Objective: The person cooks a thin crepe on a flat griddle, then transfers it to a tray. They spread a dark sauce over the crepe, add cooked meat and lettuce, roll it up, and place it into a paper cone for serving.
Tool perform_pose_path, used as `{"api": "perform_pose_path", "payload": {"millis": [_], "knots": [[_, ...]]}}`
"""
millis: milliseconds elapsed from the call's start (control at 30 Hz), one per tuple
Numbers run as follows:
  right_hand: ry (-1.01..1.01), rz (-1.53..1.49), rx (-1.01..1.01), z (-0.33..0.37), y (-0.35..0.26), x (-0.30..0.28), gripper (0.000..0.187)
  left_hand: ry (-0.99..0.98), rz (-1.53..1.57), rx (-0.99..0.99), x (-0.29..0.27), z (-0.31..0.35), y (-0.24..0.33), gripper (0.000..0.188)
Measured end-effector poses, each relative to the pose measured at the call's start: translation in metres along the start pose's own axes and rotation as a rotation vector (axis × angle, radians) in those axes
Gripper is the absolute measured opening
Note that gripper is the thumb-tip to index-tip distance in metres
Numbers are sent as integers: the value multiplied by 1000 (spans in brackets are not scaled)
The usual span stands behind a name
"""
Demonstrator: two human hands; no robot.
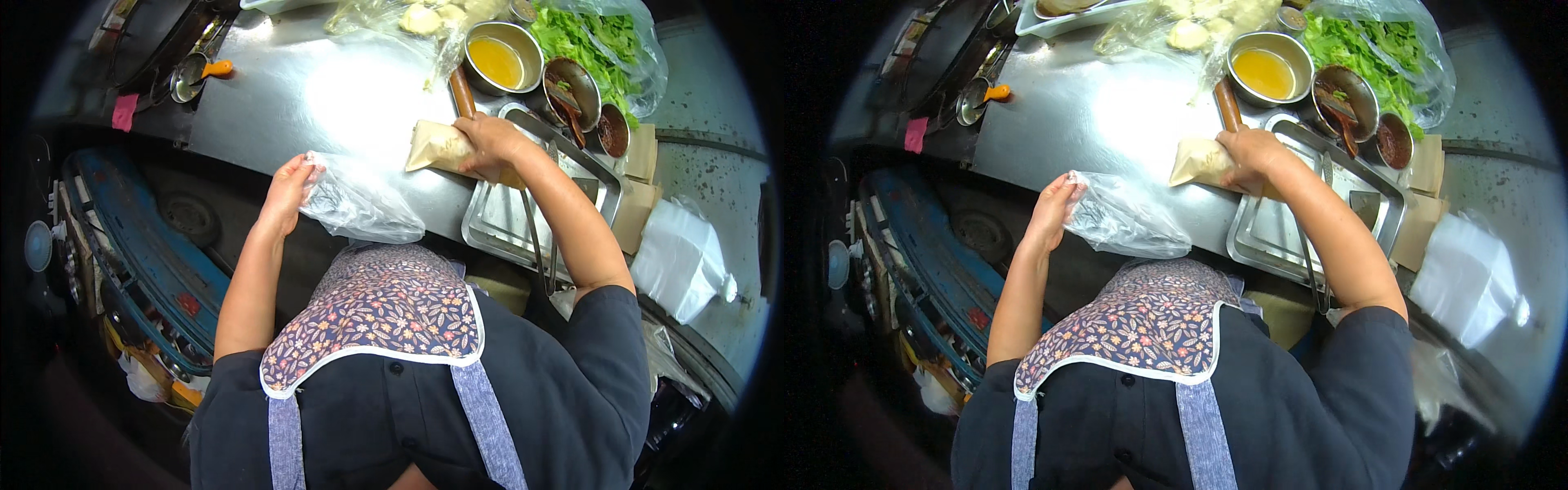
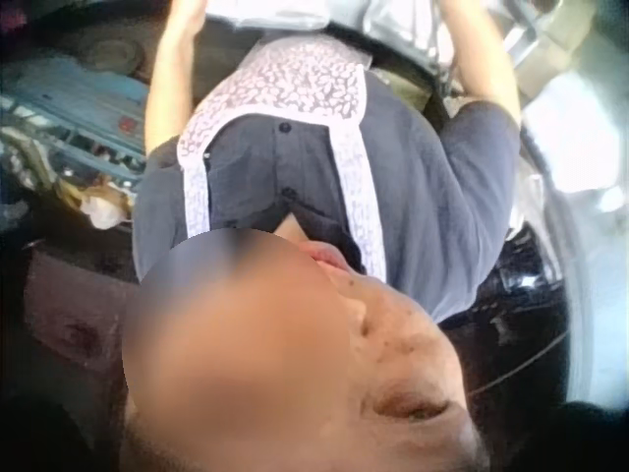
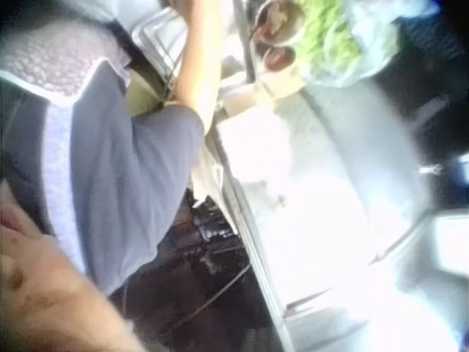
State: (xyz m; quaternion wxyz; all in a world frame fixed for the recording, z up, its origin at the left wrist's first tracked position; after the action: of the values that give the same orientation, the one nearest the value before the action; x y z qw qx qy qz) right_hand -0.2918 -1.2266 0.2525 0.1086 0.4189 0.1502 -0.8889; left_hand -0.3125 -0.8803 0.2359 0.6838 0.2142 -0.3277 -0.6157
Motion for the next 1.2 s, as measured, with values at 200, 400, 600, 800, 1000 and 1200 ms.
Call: {"api": "perform_pose_path", "payload": {"millis": [200, 400, 600, 800, 1000, 1200], "knots": [[91, -47, 77, 4, -6, 6, 66, -22, -62, 15, -8, -29, 11, 29], [97, -557, -63, 38, -34, -72, 69, 174, 45, 56, -17, -55, 25, 37], [-179, -995, -182, -13, -120, -26, 63, -29, 85, 124, 41, -30, 39, 34], [-234, -1846, 130, -25, -127, 46, 34, 55, -680, 735, 45, 73, 29, 55], [-235, -2253, 137, -25, -129, 43, 37, 241, -408, 319, -15, 13, -55, 43], [437, -1967, 261, -68, -88, 19, 35, -381, 268, 112, 78, 47, -82, 13]]}}
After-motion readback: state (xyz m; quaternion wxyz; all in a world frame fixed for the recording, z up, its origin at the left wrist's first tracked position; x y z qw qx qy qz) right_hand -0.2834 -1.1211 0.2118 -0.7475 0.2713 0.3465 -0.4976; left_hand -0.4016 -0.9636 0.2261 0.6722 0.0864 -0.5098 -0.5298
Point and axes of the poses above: each hand's wrist, its own z-axis away from the middle knuckle, its own x-axis out of the palm, y = z × x, the point moved 9 cm from there along -z, towards the middle knuckle, and after that the axes turned 13 degrees about z, right-handed, at the moved point
